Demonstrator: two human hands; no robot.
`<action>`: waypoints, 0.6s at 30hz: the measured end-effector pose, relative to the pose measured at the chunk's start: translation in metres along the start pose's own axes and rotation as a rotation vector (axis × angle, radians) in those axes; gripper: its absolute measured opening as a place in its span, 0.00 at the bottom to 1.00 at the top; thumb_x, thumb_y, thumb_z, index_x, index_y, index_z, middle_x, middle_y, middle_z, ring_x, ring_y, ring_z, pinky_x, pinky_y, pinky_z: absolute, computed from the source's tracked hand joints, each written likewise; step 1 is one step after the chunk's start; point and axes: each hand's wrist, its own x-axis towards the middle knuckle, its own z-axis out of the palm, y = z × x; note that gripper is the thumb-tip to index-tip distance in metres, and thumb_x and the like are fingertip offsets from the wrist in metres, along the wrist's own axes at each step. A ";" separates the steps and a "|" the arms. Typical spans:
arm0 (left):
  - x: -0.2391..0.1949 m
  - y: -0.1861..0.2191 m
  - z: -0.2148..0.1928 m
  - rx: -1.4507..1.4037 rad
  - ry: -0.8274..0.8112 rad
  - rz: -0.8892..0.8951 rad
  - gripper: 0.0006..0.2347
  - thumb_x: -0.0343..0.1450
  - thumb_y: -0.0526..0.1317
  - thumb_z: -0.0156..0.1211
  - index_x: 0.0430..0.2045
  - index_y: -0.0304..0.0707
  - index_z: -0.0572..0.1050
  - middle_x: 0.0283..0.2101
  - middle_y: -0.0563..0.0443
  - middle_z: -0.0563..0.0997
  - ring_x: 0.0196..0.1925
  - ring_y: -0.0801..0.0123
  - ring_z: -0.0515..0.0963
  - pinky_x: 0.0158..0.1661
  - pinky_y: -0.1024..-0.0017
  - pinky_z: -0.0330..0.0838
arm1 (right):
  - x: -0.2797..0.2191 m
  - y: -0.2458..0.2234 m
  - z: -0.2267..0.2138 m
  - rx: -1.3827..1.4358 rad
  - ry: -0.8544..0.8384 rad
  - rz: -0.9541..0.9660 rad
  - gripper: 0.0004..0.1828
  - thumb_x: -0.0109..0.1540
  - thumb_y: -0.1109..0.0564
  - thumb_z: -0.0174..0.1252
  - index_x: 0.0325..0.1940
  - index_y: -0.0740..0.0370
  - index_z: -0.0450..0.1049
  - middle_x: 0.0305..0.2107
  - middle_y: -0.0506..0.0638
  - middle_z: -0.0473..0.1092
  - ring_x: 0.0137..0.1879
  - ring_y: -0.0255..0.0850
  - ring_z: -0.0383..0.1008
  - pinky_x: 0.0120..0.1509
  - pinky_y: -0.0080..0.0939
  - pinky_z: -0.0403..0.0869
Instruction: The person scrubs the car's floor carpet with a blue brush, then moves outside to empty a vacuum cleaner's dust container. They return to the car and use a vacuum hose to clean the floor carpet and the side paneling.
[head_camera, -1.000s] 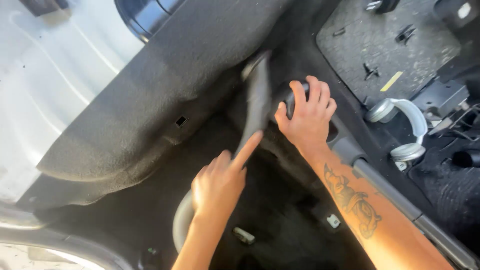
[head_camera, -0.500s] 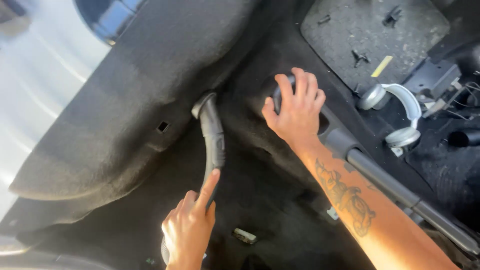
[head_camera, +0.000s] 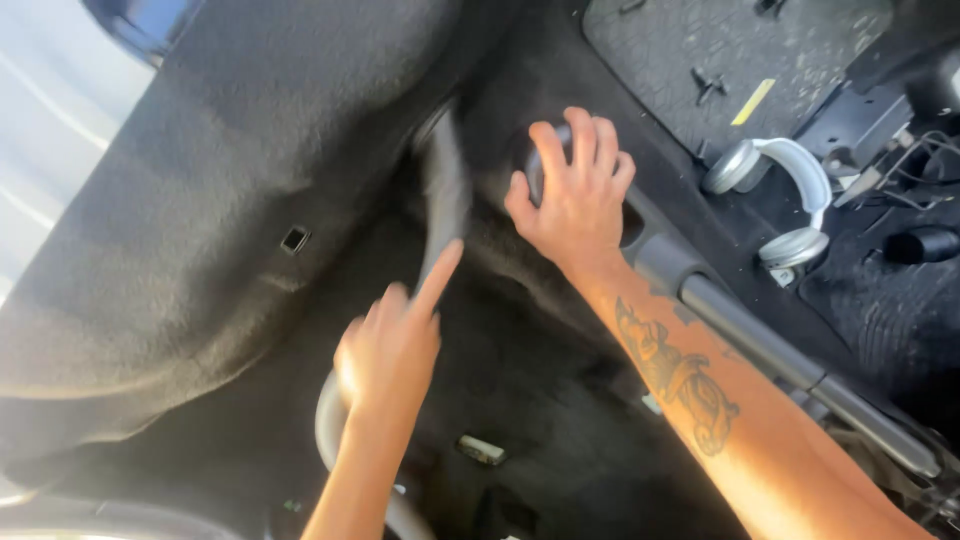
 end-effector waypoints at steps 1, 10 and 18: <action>0.034 0.007 0.009 0.010 0.138 0.065 0.36 0.68 0.45 0.66 0.69 0.96 0.59 0.21 0.61 0.66 0.19 0.70 0.75 0.23 0.68 0.77 | 0.006 0.004 0.011 -0.047 -0.008 0.003 0.30 0.61 0.45 0.60 0.67 0.49 0.67 0.61 0.55 0.61 0.67 0.56 0.63 0.54 0.63 0.69; -0.034 -0.031 0.019 0.098 0.070 0.004 0.37 0.61 0.33 0.68 0.65 0.82 0.75 0.23 0.58 0.62 0.16 0.71 0.61 0.19 0.71 0.58 | 0.012 -0.008 -0.011 0.041 0.069 -0.030 0.29 0.57 0.50 0.66 0.60 0.58 0.72 0.60 0.60 0.64 0.63 0.58 0.66 0.57 0.53 0.64; 0.017 -0.007 0.017 0.080 0.103 0.072 0.40 0.63 0.35 0.65 0.72 0.84 0.65 0.22 0.58 0.65 0.14 0.71 0.63 0.17 0.71 0.64 | 0.003 -0.005 -0.004 0.097 -0.005 -0.030 0.28 0.60 0.52 0.60 0.64 0.59 0.71 0.63 0.61 0.60 0.66 0.60 0.63 0.59 0.57 0.63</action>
